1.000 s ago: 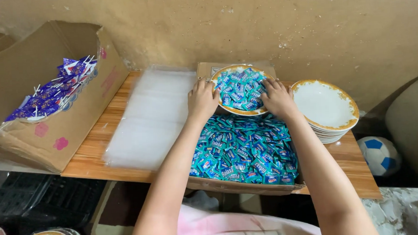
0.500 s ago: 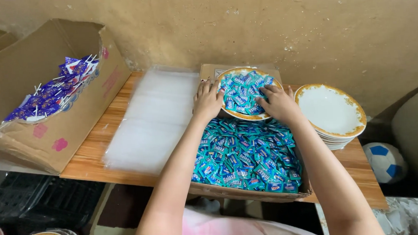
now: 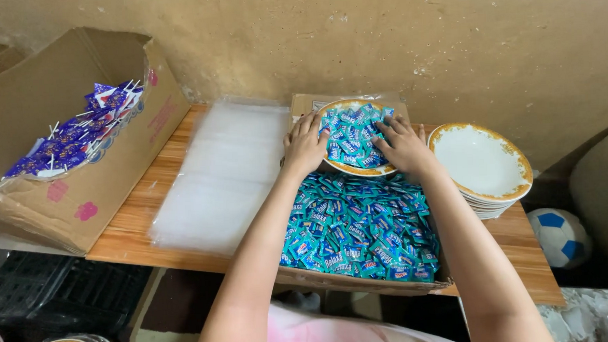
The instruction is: Arranging small blue packets into a decorative bowl and then placing the bowl into a cardboard box.
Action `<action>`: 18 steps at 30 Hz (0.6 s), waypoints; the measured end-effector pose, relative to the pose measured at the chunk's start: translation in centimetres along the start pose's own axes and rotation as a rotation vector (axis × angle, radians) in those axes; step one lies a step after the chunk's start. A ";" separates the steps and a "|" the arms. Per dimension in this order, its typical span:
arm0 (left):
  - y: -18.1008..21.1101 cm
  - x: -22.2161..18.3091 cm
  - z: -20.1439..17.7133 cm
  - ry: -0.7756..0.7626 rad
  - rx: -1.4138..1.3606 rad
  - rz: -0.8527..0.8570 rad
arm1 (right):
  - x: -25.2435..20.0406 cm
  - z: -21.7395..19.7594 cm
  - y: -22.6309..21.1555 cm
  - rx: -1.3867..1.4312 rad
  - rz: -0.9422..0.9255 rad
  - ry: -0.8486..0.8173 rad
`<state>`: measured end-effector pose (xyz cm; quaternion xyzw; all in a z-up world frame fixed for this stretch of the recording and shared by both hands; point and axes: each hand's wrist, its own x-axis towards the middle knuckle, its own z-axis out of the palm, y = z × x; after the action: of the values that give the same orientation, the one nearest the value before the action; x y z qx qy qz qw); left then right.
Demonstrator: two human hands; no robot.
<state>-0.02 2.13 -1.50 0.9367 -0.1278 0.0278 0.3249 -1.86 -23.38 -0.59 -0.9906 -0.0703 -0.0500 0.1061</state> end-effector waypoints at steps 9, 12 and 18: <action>1.9 -2.7 -2.6 0.014 0.160 0.276 | -4.9 -2.6 -2.7 0.090 -0.254 0.096; 3.9 -5.0 -2.8 -0.073 0.407 0.329 | -7.9 -3.8 -5.1 -0.003 -0.263 -0.062; 6.9 -7.4 0.7 -0.192 0.558 0.143 | -7.7 -2.7 -4.0 -0.107 -0.165 -0.179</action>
<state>-8.95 -1.91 1.13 0.9768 -0.2108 -0.0042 0.0384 -10.32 -21.05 1.98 -0.9862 -0.1579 0.0263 0.0418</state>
